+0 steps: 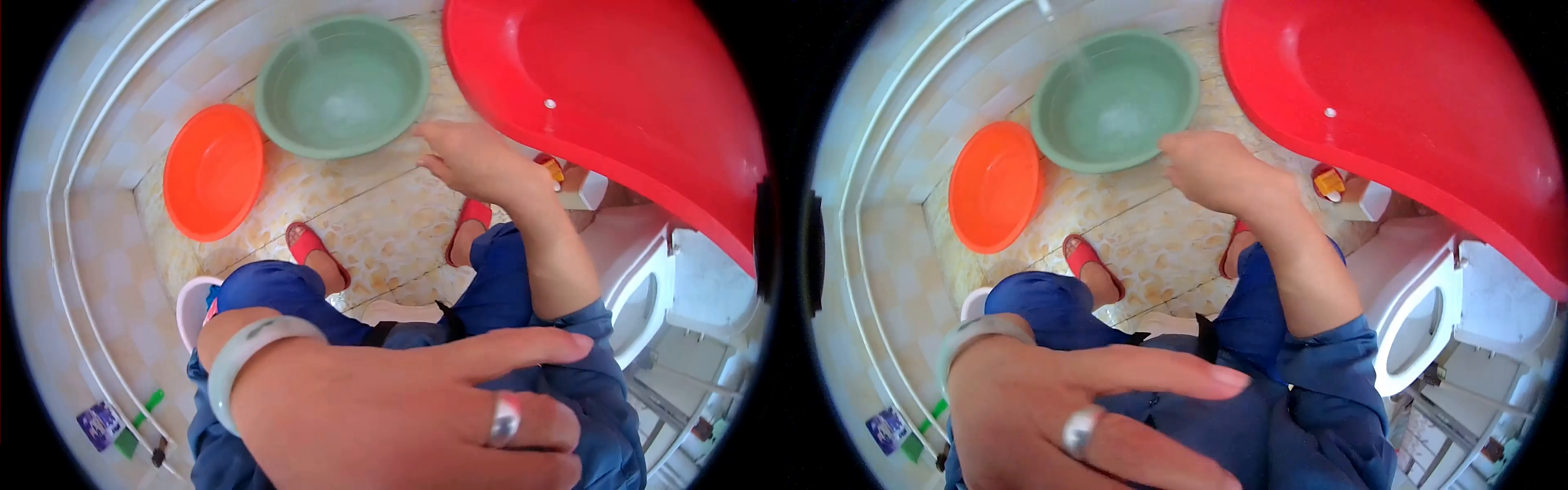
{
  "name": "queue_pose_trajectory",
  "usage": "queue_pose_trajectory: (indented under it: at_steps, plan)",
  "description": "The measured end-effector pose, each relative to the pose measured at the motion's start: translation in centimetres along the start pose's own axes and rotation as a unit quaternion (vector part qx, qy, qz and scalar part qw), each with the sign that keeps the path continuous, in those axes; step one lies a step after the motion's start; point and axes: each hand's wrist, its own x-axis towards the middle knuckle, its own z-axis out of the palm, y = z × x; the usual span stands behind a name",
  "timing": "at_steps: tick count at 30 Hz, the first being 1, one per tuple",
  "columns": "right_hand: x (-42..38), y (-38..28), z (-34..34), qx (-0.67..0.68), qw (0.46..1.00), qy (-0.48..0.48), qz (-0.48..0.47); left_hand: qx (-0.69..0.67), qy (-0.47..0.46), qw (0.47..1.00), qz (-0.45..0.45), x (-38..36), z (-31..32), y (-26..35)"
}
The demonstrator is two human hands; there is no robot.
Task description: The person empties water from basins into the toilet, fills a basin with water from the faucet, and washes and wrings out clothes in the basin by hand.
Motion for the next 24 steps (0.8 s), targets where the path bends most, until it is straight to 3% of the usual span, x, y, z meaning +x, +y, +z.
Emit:
queue_pose_trajectory:
  at_steps: [3,6,8,11,12,15,20,23,24]
  plan:
    - [0.0,0.1,0.1,-0.01,1.0,-0.01,-0.008,0.045,-0.008,0.998,-0.046,0.8,0.2,0.5]
    - [0.0,-0.1,-0.3,0.0,0.999,-0.047,0.021,0.073,-0.147,0.978,-0.128,3.2,-1.9,2.2]
    - [0.2,0.4,0.5,-0.009,0.999,-0.038,0.024,0.082,-0.265,0.952,-0.126,3.7,-3.9,2.5]
    - [0.6,0.5,0.8,-0.01,0.997,-0.06,0.051,0.176,-0.17,0.948,-0.202,3.2,-1.1,4.3]
    - [0.6,0.4,0.7,-0.009,0.995,-0.072,0.064,0.201,-0.148,0.954,-0.165,2.8,-0.8,3.9]
    - [0.1,-0.1,0.0,-0.013,0.998,-0.054,0.037,0.212,-0.261,0.941,-0.05,3.5,-2.9,2.7]
    - [-0.4,-0.6,-0.6,-0.008,0.997,-0.062,0.045,0.226,-0.14,0.964,-0.006,2.5,-1.2,1.8]
    - [-0.6,-0.5,-0.5,-0.001,0.999,-0.033,0.017,0.08,-0.371,0.923,-0.067,4.7,-5.5,-0.3]
    - [-0.5,-0.4,-0.3,0.001,1.0,-0.023,-0.001,0.083,-0.388,0.912,-0.107,4.7,-5.7,-1.0]
